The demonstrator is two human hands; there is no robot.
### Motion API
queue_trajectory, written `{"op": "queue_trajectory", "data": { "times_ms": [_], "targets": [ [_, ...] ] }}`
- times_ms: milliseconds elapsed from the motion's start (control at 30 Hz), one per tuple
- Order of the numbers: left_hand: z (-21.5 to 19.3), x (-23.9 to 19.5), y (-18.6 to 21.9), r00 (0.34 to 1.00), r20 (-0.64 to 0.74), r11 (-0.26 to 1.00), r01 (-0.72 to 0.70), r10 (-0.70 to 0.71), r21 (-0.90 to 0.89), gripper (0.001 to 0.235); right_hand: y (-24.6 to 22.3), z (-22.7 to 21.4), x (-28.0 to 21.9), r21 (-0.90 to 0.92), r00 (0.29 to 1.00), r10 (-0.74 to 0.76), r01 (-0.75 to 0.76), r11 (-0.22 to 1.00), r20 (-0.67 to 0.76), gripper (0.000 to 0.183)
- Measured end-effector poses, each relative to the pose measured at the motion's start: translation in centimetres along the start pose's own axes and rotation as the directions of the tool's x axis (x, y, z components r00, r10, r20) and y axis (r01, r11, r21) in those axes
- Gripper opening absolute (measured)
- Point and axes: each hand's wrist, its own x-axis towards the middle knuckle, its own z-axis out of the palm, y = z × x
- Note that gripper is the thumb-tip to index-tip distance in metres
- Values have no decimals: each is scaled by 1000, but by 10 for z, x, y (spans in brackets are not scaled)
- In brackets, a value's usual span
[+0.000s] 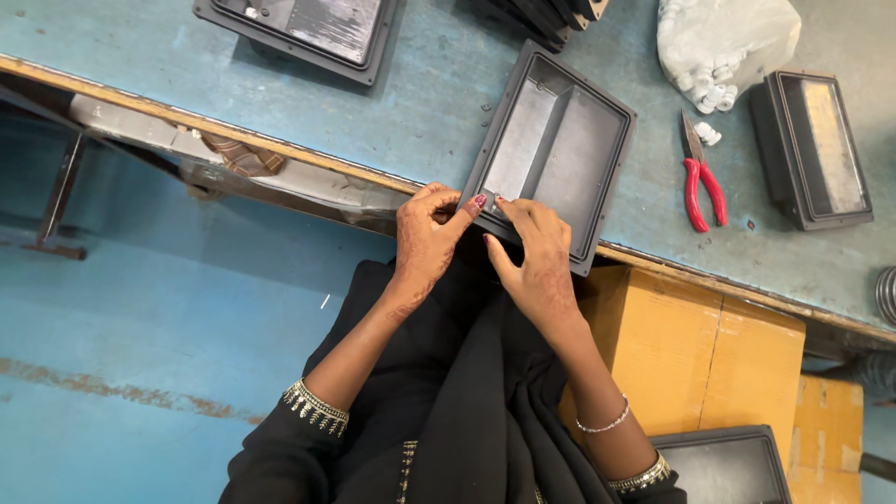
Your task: The person assembles black rectangular electrical enclosures by inserting white plastic cable glands into the corners. They use red-handled pliers to press the glands into place and stack the finished units on the table.
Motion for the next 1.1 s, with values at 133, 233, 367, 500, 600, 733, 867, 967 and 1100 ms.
{"op": "queue_trajectory", "data": {
  "times_ms": [133, 233, 367, 500, 600, 733, 867, 967, 1100],
  "targets": [
    [-2, -1, 3, 1000, 10, 1000, -3, 2, 11, 33, -2, 3, 6, -84, 1000, -9, 8, 996, -12, 53],
    [-2, -1, 5, 1000, 13, 1000, -25, 25, -12, 29, 8, 2, 2, 3, 997, -71, 71, 997, -27, 59],
    [-3, 0, 7, 1000, 15, 1000, -13, 13, 6, 26, 67, -23, -12, 327, 951, 245, -174, 929, -191, 47],
    [-2, 0, 7, 1000, 4, 1000, -4, 4, 17, 28, 169, -63, -24, -149, 823, 210, -333, 931, -527, 65],
    [-2, 0, 7, 1000, 0, 1000, -5, 5, 7, 28, 227, -65, -34, -259, 825, 233, -409, 875, -515, 73],
    [-1, -1, 8, 1000, 12, 999, 14, -14, -29, 29, 255, -63, -39, -242, 858, 230, -370, 897, -460, 52],
    [-1, -2, 8, 1000, 4, 1000, -6, 6, -5, 31, 242, -69, -30, -88, 791, 290, -395, 914, -539, 45],
    [-1, -1, 11, 999, -11, 999, -41, 41, 2, 33, 222, -86, -23, 105, 740, 289, -286, 952, -607, 36],
    [-3, -1, 13, 1000, 17, 1000, 4, -5, 31, 34, 191, -121, -21, 348, 738, 296, -90, 933, -606, 36]
  ]
}}
